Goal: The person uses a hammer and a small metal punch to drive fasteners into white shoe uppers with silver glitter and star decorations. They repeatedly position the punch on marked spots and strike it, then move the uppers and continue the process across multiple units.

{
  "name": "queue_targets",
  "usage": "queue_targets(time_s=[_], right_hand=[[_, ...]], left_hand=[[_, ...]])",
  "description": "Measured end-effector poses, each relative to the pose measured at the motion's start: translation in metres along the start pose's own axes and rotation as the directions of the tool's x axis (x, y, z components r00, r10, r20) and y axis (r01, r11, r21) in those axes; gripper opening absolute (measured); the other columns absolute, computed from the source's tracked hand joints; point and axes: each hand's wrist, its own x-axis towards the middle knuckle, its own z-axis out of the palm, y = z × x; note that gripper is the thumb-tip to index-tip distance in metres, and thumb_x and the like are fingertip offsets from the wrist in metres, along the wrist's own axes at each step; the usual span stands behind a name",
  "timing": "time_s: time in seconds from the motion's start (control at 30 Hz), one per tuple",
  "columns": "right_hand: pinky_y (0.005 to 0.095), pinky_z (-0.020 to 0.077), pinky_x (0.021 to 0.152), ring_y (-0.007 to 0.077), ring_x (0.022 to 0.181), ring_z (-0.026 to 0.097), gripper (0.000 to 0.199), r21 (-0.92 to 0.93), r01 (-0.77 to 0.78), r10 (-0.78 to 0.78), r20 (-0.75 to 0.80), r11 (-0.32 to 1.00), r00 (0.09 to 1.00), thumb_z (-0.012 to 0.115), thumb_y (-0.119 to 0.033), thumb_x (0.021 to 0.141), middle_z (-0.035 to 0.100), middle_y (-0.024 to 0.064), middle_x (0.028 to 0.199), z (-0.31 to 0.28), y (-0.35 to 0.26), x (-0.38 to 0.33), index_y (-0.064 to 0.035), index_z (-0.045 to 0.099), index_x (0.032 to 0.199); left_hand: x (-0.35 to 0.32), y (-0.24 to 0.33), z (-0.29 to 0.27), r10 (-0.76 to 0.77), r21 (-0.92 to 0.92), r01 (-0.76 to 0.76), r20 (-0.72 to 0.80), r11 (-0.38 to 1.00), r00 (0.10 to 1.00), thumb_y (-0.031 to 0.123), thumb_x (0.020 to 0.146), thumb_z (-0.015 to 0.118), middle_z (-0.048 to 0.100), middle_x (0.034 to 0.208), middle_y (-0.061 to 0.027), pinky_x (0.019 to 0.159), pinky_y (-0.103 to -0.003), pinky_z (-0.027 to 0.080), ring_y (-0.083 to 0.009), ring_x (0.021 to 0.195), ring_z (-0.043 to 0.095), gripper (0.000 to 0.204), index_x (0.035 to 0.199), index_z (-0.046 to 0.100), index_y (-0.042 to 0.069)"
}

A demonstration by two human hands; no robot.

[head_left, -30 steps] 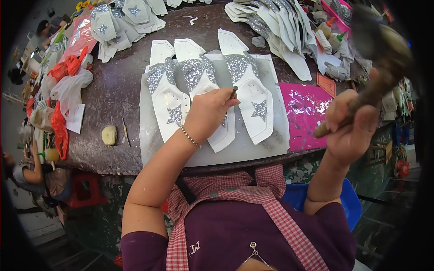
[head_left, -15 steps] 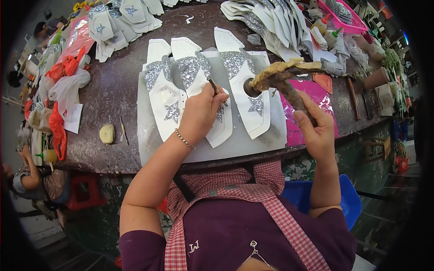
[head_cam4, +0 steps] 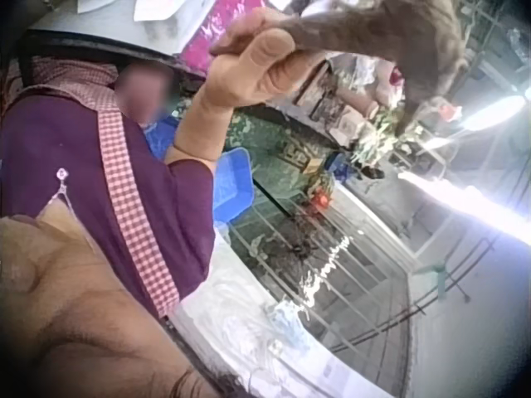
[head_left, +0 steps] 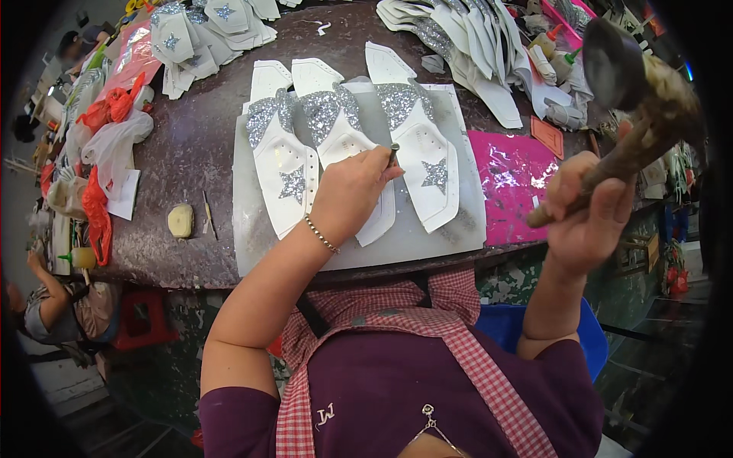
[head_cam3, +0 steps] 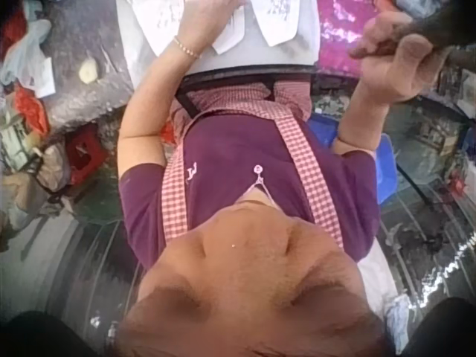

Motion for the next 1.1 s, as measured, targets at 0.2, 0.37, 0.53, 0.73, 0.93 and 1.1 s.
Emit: queue_targets(time_s=[0.2, 0.37, 0.53, 0.73, 0.93, 1.1], right_hand=[[0.0279, 0.0524, 0.072, 0.0147, 0.078, 0.068, 0.042, -0.853, 0.027, 0.245, 0.18, 0.522, 0.953, 0.066, -0.004, 0.089, 0.072, 0.0132, 0.098, 0.002, 0.008, 0.002, -0.0001, 0.06, 0.13], [0.0256, 0.0499, 0.082, 0.0103, 0.093, 0.065, 0.04, -0.631, -0.25, 0.316, -0.008, 0.734, 0.949, 0.065, -0.006, 0.091, 0.072, 0.0138, 0.109, -0.009, 0.016, -0.021, 0.0021, 0.06, 0.129], [0.0248, 0.0484, 0.085, 0.0097, 0.096, 0.062, 0.04, -0.578, -0.299, 0.345, -0.032, 0.759, 0.938, 0.064, -0.007, 0.093, 0.072, 0.0113, 0.108, -0.013, 0.026, -0.034, 0.0037, 0.058, 0.131], [0.0216, 0.0471, 0.071, 0.0075, 0.08, 0.06, 0.039, -0.536, -0.291, 0.32, -0.04, 0.793, 0.947, 0.063, -0.009, 0.095, 0.07, 0.0086, 0.095, -0.013, 0.024, -0.026, 0.0023, 0.058, 0.132], [0.0214, 0.0365, 0.044, 0.0084, 0.055, 0.046, 0.038, -0.031, 0.073, -0.076, -0.124, 0.997, 0.989, 0.05, -0.024, 0.102, 0.052, 0.0048, 0.071, -0.006, -0.006, -0.001, 0.0007, 0.056, 0.13], [0.0201, 0.0399, 0.057, 0.01, 0.062, 0.051, 0.039, -0.712, 0.113, 0.096, 0.246, 0.693, 0.964, 0.058, -0.013, 0.096, 0.058, 0.0055, 0.078, 0.001, 0.012, -0.011, 0.0027, 0.055, 0.133]], left_hand=[[-0.004, -0.002, -0.001, -0.06, 0.068, 0.058, 0.02, 0.996, 0.998, 0.015, 0.091, 0.067, 0.069, 0.082, -0.0118, 0.062, -0.036, 0.053, -0.0294, 0.071, 0.068, 0.014, 0.092, 0.059, 0.004], [-0.011, -0.002, -0.004, -0.33, -0.293, 0.318, 0.01, 0.902, 0.944, 0.015, 0.094, 0.065, 0.072, 0.086, -0.0109, 0.066, -0.032, 0.054, -0.0224, 0.074, 0.071, 0.014, 0.095, 0.06, 0.003], [-0.017, -0.007, -0.004, -0.235, -0.251, 0.236, 0.032, 0.939, 0.971, 0.014, 0.093, 0.067, 0.073, 0.087, -0.0108, 0.067, -0.031, 0.054, -0.0207, 0.073, 0.071, 0.014, 0.099, 0.063, 0.002], [-0.014, -0.004, -0.011, -0.153, -0.152, 0.165, 0.088, 0.974, 0.984, 0.013, 0.09, 0.068, 0.072, 0.086, -0.011, 0.067, -0.032, 0.054, -0.0237, 0.073, 0.07, 0.013, 0.094, 0.063, 0.001], [-0.01, 0.002, -0.015, -0.075, -0.102, 0.092, 0.162, 0.991, 0.984, 0.013, 0.088, 0.068, 0.069, 0.084, -0.0127, 0.064, -0.036, 0.052, -0.0301, 0.073, 0.067, 0.013, 0.091, 0.062, 0.002], [-0.007, 0.009, -0.011, 0.001, 0.03, -0.006, 0.165, 1.0, 0.986, 0.014, 0.091, 0.065, 0.068, 0.084, -0.0144, 0.065, -0.039, 0.053, -0.0336, 0.076, 0.067, 0.013, 0.095, 0.059, 0.002]])
